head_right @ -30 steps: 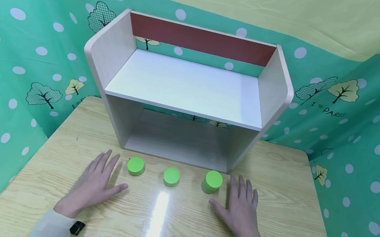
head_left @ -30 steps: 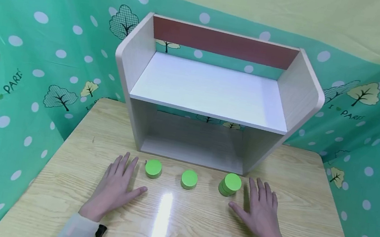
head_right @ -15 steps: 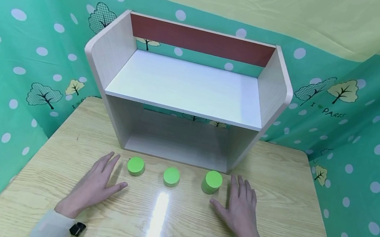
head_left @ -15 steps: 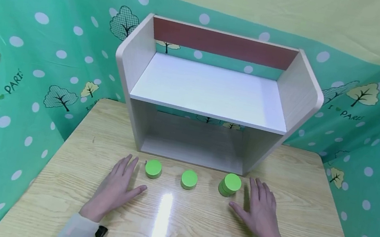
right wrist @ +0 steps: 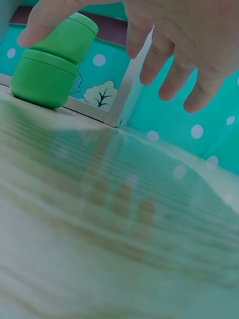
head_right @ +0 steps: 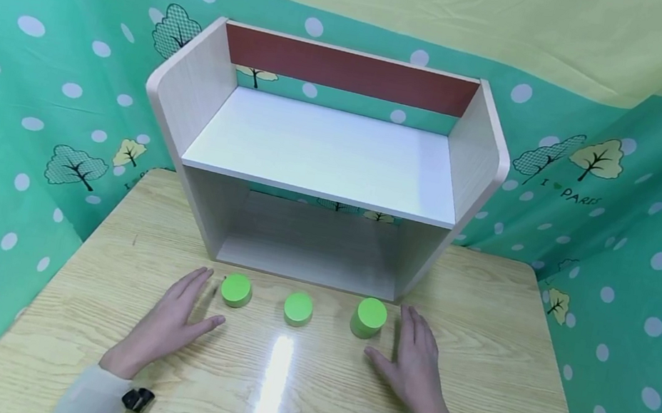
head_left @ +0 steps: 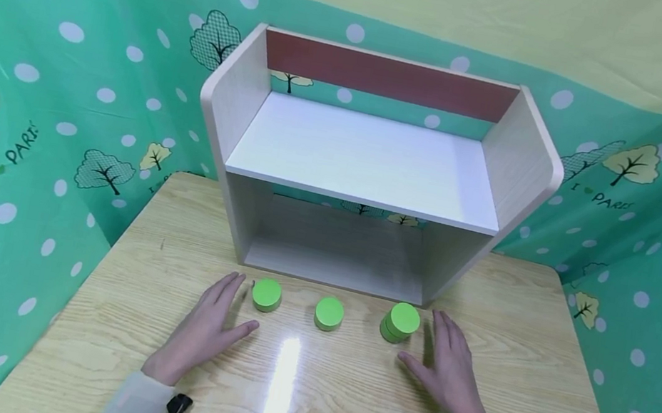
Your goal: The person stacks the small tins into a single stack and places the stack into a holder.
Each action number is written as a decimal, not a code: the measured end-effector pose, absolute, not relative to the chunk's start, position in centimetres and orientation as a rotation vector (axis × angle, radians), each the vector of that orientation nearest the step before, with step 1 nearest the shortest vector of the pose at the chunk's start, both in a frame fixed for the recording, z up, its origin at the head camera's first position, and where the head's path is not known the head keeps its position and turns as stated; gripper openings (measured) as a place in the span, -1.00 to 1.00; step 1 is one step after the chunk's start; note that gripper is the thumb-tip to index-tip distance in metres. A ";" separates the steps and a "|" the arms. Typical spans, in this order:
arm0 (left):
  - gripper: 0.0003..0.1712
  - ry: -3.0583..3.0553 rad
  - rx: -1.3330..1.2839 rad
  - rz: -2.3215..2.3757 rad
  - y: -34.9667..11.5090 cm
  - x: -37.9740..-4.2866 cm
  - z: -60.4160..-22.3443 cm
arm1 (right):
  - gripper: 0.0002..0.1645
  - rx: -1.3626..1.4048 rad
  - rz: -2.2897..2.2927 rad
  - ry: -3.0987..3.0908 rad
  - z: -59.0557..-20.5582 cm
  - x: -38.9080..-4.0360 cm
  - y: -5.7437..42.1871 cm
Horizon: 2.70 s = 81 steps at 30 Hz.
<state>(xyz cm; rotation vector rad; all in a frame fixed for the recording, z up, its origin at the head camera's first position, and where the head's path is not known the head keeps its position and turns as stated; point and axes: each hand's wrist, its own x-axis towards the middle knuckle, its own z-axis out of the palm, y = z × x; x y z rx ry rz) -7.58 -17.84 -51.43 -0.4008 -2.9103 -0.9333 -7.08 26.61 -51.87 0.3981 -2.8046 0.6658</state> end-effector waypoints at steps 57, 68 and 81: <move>-0.07 -2.730 -0.274 -1.581 -16.0 -10.1 -52.6 | 0.00 0.287 1.693 -2.670 -53.0 -8.9 25.1; -0.04 -2.726 -0.245 -1.626 -15.6 -10.4 -52.8 | -0.02 0.264 1.728 -2.688 -53.3 -9.0 25.0; -0.08 -2.707 -0.175 -1.648 -15.4 -10.4 -52.7 | -0.04 0.271 1.674 -2.714 -53.3 -9.1 24.9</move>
